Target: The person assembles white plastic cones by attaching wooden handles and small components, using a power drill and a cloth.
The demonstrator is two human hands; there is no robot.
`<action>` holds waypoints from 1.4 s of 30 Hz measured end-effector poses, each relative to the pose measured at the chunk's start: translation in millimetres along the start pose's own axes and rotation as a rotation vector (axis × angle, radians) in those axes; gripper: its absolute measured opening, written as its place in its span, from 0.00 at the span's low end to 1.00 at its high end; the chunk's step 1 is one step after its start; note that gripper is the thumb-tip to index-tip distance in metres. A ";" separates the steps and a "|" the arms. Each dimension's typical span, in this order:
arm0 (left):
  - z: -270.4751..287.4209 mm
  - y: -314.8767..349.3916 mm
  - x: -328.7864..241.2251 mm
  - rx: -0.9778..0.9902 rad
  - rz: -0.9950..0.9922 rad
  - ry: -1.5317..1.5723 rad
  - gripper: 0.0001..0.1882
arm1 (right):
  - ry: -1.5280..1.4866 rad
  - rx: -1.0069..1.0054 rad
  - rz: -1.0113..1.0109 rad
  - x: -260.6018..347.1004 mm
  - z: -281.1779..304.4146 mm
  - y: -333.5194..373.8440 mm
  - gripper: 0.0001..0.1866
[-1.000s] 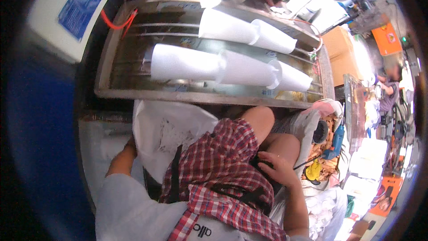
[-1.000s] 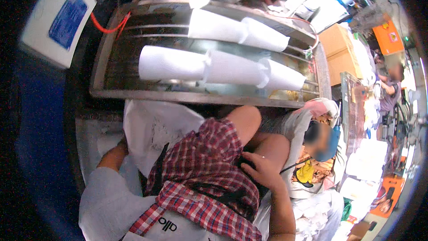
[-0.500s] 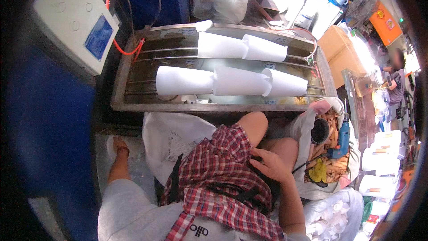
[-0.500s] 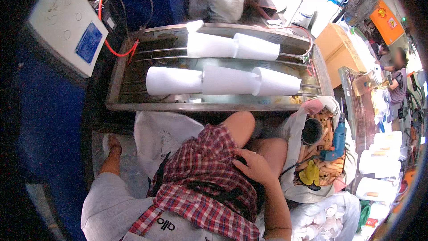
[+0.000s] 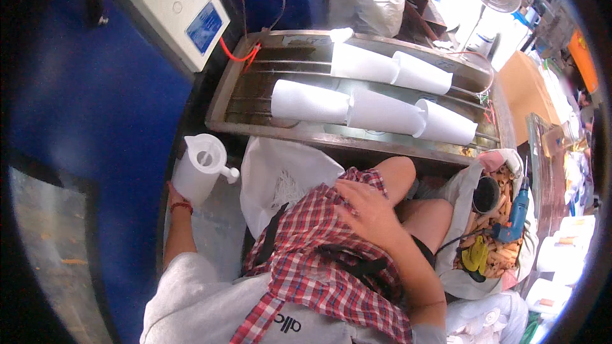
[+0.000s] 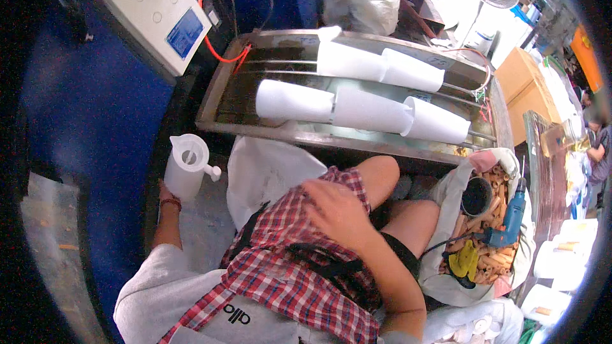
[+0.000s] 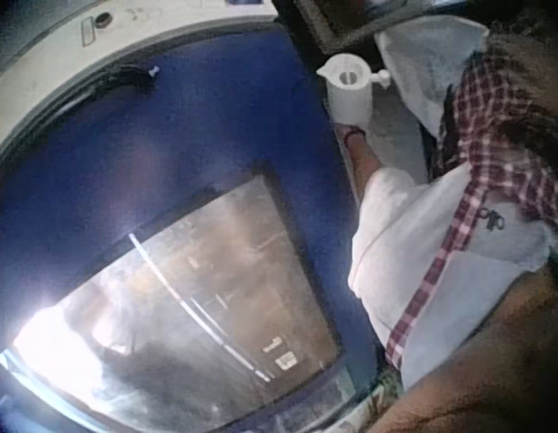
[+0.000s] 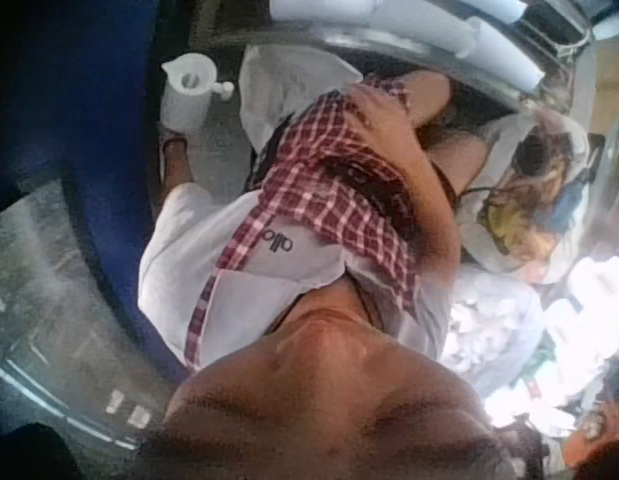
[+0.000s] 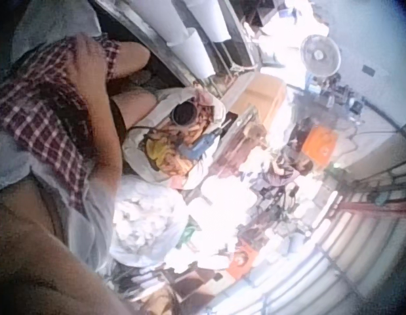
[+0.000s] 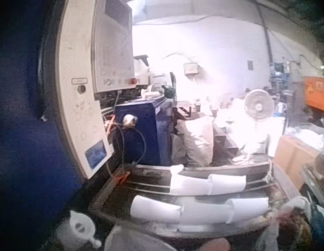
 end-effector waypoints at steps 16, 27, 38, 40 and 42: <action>-139.5 168.7 170.1 0.624 0.456 -0.512 0.34 | 0.316 -0.035 0.018 40.3 -53.6 -5.8 0.34; -100.6 131.3 187.8 0.648 0.558 -0.448 0.36 | 0.135 0.241 0.166 47.8 -83.8 -14.2 0.39; -131.4 149.7 177.9 0.707 0.562 -0.499 0.39 | 0.152 0.151 0.104 40.2 -84.0 -18.0 0.35; -138.1 141.4 182.9 0.796 0.618 -0.351 0.38 | 0.212 0.112 0.054 36.8 -71.5 -19.6 0.34; -187.3 143.9 162.4 0.843 0.469 -0.265 0.40 | 0.318 0.008 -0.014 23.0 -54.7 -21.1 0.33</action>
Point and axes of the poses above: each hand's wrist, its own y-axis away from the middle knuckle, its own z-axis out of the back of the hand, x = y × z, the point moved 4 cm from there along -y, towards the middle knuckle, and after that the axes turned 10 degrees about y, right-handed, at the moved point
